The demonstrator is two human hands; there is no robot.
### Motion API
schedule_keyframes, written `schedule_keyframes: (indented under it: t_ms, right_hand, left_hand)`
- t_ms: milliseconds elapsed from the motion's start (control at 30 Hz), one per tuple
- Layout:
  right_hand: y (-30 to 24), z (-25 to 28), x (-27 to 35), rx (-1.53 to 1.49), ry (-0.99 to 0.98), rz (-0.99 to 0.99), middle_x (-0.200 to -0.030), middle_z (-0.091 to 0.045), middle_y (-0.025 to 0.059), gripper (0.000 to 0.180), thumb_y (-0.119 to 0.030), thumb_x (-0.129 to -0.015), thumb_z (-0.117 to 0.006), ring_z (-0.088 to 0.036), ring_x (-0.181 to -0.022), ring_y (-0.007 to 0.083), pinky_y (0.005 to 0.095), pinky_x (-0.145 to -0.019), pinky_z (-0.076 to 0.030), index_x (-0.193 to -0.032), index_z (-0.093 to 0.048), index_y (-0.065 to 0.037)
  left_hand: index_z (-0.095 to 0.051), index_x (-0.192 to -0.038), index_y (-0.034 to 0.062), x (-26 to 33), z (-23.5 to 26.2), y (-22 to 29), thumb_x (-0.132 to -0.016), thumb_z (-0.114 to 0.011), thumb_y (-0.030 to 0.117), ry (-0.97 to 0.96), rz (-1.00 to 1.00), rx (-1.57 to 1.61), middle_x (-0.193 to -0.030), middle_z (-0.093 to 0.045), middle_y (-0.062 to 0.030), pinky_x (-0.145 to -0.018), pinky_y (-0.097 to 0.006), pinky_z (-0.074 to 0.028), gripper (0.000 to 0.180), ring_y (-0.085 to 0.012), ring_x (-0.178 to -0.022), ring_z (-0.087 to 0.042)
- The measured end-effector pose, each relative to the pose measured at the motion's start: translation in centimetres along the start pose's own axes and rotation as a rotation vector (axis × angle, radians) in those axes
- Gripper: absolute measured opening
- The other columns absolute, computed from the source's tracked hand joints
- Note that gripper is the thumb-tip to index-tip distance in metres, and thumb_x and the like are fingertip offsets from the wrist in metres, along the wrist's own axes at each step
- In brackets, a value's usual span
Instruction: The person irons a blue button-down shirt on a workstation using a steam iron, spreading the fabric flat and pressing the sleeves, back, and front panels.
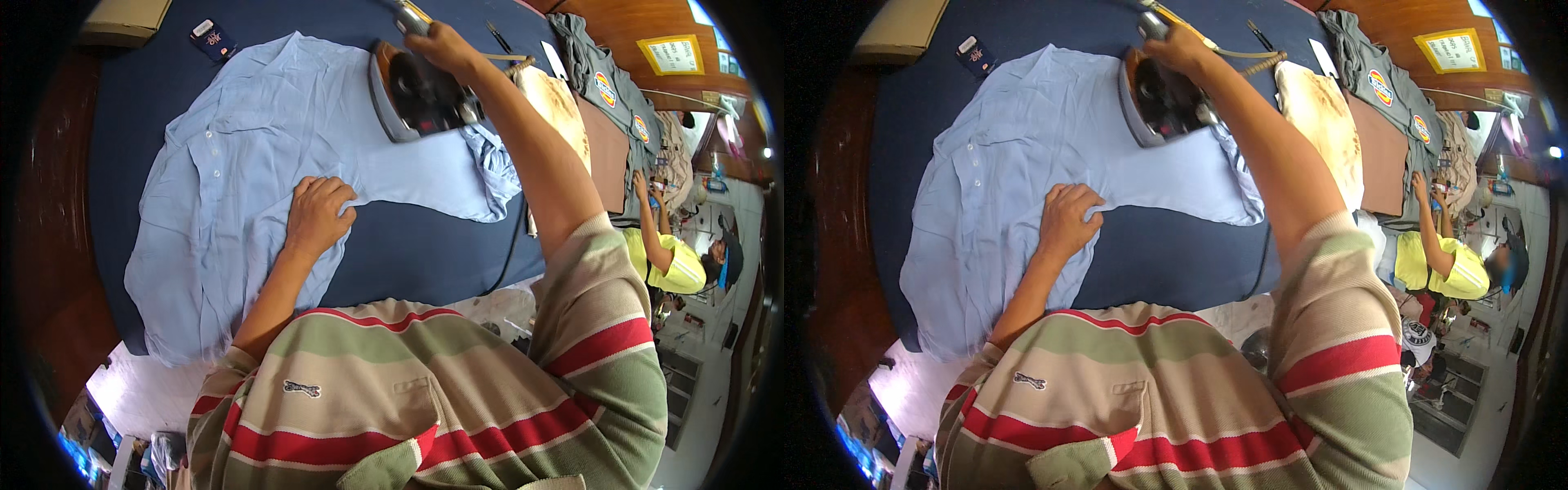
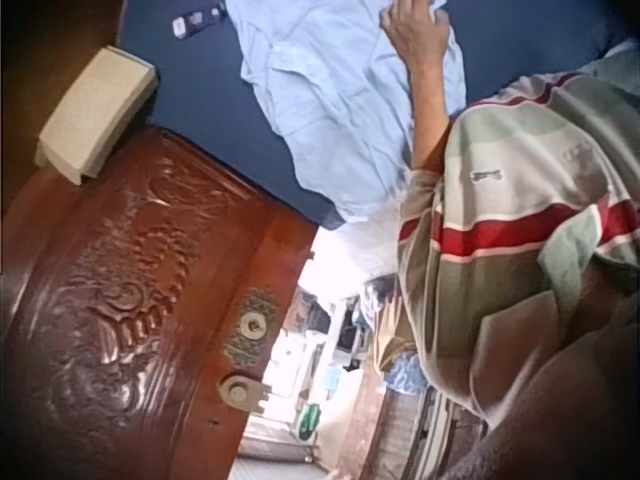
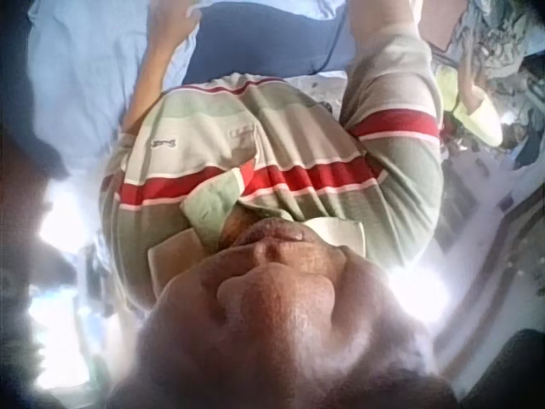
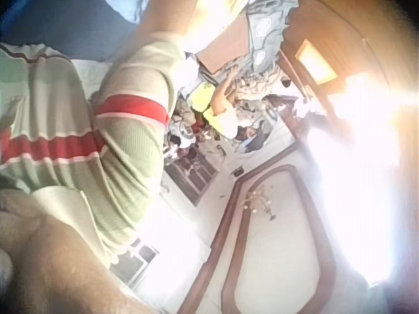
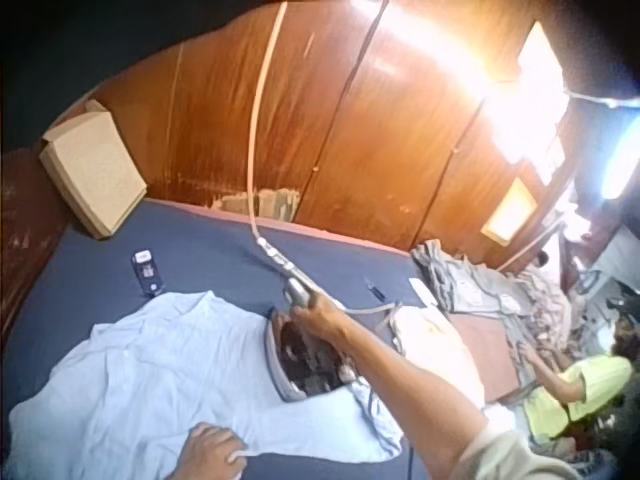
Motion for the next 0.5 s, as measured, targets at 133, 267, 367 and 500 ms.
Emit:
schedule_keyframes:
  t_ms: [133, 267, 367, 500]
  right_hand:
    - [1.0, 0.1, 9.2, 0.008, 0.004, 0.027, -0.089, -0.058, 0.0226, 0.054, -0.038, -0.076, -0.061, -0.057, -0.084, 0.0303, 0.0384, -0.076, -0.044, -0.104, -0.05, 0.007]
    - [5.5, 2.1, 16.0, -0.164, 0.058, -0.299, -0.082, -0.057, 0.0138, 0.045, -0.03, -0.079, -0.06, -0.057, -0.073, 0.0198, 0.0325, -0.067, -0.046, -0.106, -0.049, 0.004]
    - [7.6, 3.2, 19.4, -0.119, 0.044, -0.209, -0.078, -0.055, 0.0104, 0.043, -0.026, -0.08, -0.059, -0.055, -0.068, 0.0146, 0.0298, -0.062, -0.045, -0.109, -0.048, 0.004]
    - [5.3, 1.3, 24.2, 0.02, -0.268, -0.038, -0.086, -0.058, 0.0145, 0.056, -0.026, -0.078, -0.064, -0.057, -0.071, 0.0195, 0.0302, -0.066, -0.047, -0.117, -0.042, 0.008]
  left_hand:
    - [-0.061, -0.076, 0.0089, 0.9, 0.3, -0.6, -0.066, -0.062, 0.011, 0.028, 0.014, -0.001, -0.077, -0.057, -0.0027, -0.086, -0.035, -0.037, 0.011, -0.0197, -0.079, -0.056]
    - [-0.06, -0.076, 0.0091, 0.8, -0.2, -0.2, -0.067, -0.061, 0.011, 0.002, 0.012, -0.003, -0.076, -0.056, -0.0027, -0.086, -0.036, -0.037, 0.01, -0.0196, -0.079, -0.055]
    - [-0.061, -0.077, 0.0091, 0.4, -0.2, 0.0, -0.065, -0.061, 0.01, 0.002, 0.009, 0.0, -0.077, -0.056, -0.0036, -0.085, -0.036, -0.036, 0.011, -0.0219, -0.081, -0.056]
    - [-0.061, -0.078, 0.0102, 0.8, -0.1, 0.2, -0.068, -0.06, 0.01, 0.032, -0.003, -0.077, -0.078, -0.056, -0.0034, -0.085, -0.036, -0.036, 0.01, -0.0214, -0.082, -0.055]
Point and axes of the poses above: each hand's wrist, its own x-axis away from the middle knuckle, its own z-axis out of the back of the hand, y = z × x, the point moved 5 cm from there along -x, towards the middle knuckle
